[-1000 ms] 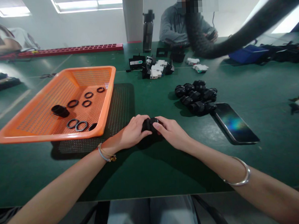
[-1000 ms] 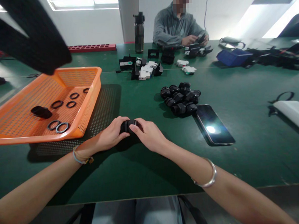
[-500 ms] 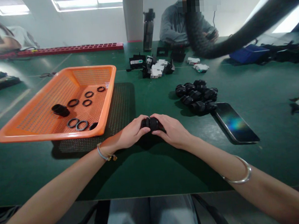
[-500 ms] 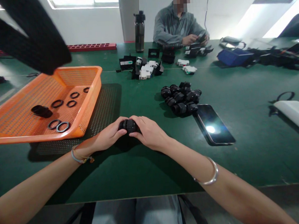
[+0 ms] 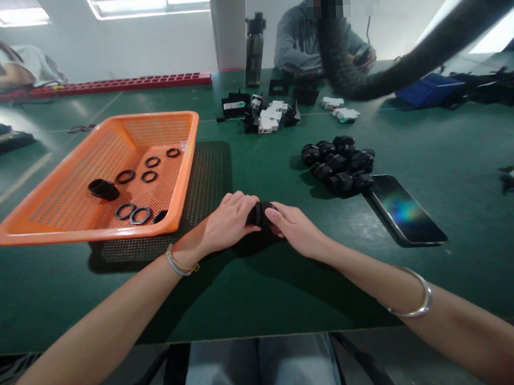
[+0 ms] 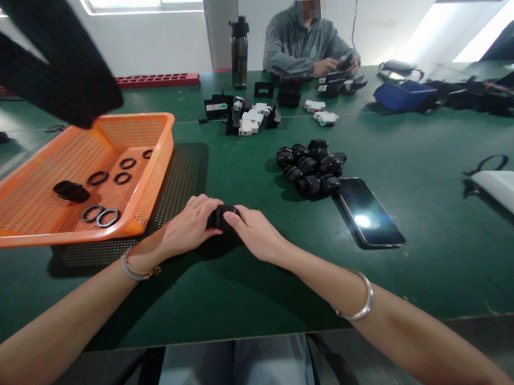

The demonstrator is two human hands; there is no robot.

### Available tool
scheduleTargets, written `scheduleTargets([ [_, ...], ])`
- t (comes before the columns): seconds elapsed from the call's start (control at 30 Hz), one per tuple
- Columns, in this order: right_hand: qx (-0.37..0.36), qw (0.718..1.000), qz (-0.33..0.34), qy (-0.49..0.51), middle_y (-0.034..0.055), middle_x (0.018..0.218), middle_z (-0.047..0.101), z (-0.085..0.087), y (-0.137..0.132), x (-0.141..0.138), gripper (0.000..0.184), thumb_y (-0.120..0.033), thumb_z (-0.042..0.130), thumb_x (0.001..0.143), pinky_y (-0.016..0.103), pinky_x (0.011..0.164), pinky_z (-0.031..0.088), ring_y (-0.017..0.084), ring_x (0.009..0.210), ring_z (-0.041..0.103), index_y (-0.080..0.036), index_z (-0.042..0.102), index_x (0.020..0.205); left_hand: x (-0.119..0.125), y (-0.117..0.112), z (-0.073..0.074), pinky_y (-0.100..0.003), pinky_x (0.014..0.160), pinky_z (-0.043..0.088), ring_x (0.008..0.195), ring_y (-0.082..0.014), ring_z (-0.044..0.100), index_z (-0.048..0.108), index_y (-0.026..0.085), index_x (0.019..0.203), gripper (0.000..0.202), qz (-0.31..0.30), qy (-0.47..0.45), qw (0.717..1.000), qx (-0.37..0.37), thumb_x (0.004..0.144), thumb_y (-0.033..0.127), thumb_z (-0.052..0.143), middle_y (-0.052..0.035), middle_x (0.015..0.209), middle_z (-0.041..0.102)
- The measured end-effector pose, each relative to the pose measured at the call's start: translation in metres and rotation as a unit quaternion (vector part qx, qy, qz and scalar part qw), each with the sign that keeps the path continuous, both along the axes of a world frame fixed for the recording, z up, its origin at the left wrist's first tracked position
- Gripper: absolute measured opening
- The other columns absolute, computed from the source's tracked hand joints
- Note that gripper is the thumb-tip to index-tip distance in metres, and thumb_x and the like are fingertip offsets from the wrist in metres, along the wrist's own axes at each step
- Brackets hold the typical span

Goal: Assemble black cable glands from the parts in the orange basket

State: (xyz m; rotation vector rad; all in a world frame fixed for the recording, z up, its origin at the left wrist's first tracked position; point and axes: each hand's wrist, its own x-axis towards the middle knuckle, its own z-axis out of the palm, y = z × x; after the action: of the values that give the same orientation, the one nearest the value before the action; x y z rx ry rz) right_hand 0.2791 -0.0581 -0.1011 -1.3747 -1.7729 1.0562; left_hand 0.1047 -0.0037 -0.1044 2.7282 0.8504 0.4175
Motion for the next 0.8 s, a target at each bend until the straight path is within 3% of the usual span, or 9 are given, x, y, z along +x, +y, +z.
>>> scheduleTargets([
  [0.13, -0.039, 0.999, 0.003, 0.008, -0.0019, 0.059, 0.046, -0.001, 0.003, 0.002, 0.040, -0.052, 0.029, 0.090, 0.025, 0.049, 0.034, 0.012, 0.049, 0.043, -0.018, 0.046, 0.077, 0.001, -0.001, -0.002, -0.041, 0.089, 0.041, 0.100, -0.0262, 0.053, 0.049, 0.014, 0.107, 0.033, 0.015, -0.026, 0.999, -0.037, 0.084, 0.036, 0.056, -0.0126, 0.106, 0.059],
  [0.2, 0.012, 0.999, 0.002, -0.043, 0.0006, 0.065, 0.053, 0.000, 0.005, 0.005, 0.037, -0.049, 0.033, 0.090, 0.027, 0.054, 0.038, 0.015, 0.055, 0.050, -0.016, 0.050, 0.091, 0.002, -0.003, -0.002, -0.039, 0.087, 0.043, 0.097, -0.0245, 0.054, 0.048, 0.015, 0.106, 0.029, 0.032, -0.063, 0.993, -0.096, 0.087, 0.037, 0.048, -0.0109, 0.104, 0.059],
  [0.3, 0.124, 0.984, 0.028, -0.124, 0.0074, 0.088, 0.063, 0.000, 0.007, 0.009, 0.041, -0.044, 0.046, 0.087, 0.032, 0.065, 0.043, 0.020, 0.072, 0.059, -0.015, 0.045, 0.115, 0.001, -0.004, -0.002, -0.034, 0.079, 0.045, 0.085, -0.0201, 0.056, 0.048, 0.016, 0.101, 0.029, 0.044, -0.116, 0.971, -0.203, 0.091, 0.040, 0.035, -0.0057, 0.093, 0.058],
  [0.43, 0.221, 0.958, 0.055, -0.175, 0.0138, 0.102, 0.064, -0.004, 0.009, 0.011, 0.037, -0.046, 0.042, 0.090, 0.035, 0.074, 0.046, 0.024, 0.088, 0.061, -0.015, 0.048, 0.110, -0.001, -0.005, 0.001, -0.030, 0.072, 0.045, 0.074, -0.0162, 0.053, 0.047, 0.016, 0.096, 0.034, 0.041, -0.134, 0.951, -0.277, 0.091, 0.045, 0.031, -0.0012, 0.080, 0.054],
  [0.6, 0.235, 0.953, 0.047, -0.188, 0.0138, 0.094, 0.065, -0.006, 0.007, 0.011, 0.040, -0.049, 0.035, 0.092, 0.034, 0.069, 0.046, 0.025, 0.082, 0.062, -0.014, 0.049, 0.105, 0.000, -0.010, 0.004, -0.034, 0.080, 0.046, 0.086, -0.0193, 0.056, 0.045, 0.015, 0.106, 0.031, 0.027, -0.139, 0.957, -0.254, 0.090, 0.040, 0.036, -0.0066, 0.095, 0.057],
  [0.8, 0.113, 0.986, -0.016, -0.118, 0.0075, 0.082, 0.063, -0.003, 0.001, 0.004, 0.029, -0.041, 0.038, 0.091, 0.029, 0.062, 0.041, 0.020, 0.071, 0.058, -0.016, 0.052, 0.098, 0.003, -0.012, 0.001, -0.040, 0.088, 0.044, 0.099, -0.0234, 0.053, 0.045, 0.015, 0.111, 0.030, 0.053, -0.073, 0.991, -0.101, 0.087, 0.032, 0.048, -0.0115, 0.110, 0.056],
])
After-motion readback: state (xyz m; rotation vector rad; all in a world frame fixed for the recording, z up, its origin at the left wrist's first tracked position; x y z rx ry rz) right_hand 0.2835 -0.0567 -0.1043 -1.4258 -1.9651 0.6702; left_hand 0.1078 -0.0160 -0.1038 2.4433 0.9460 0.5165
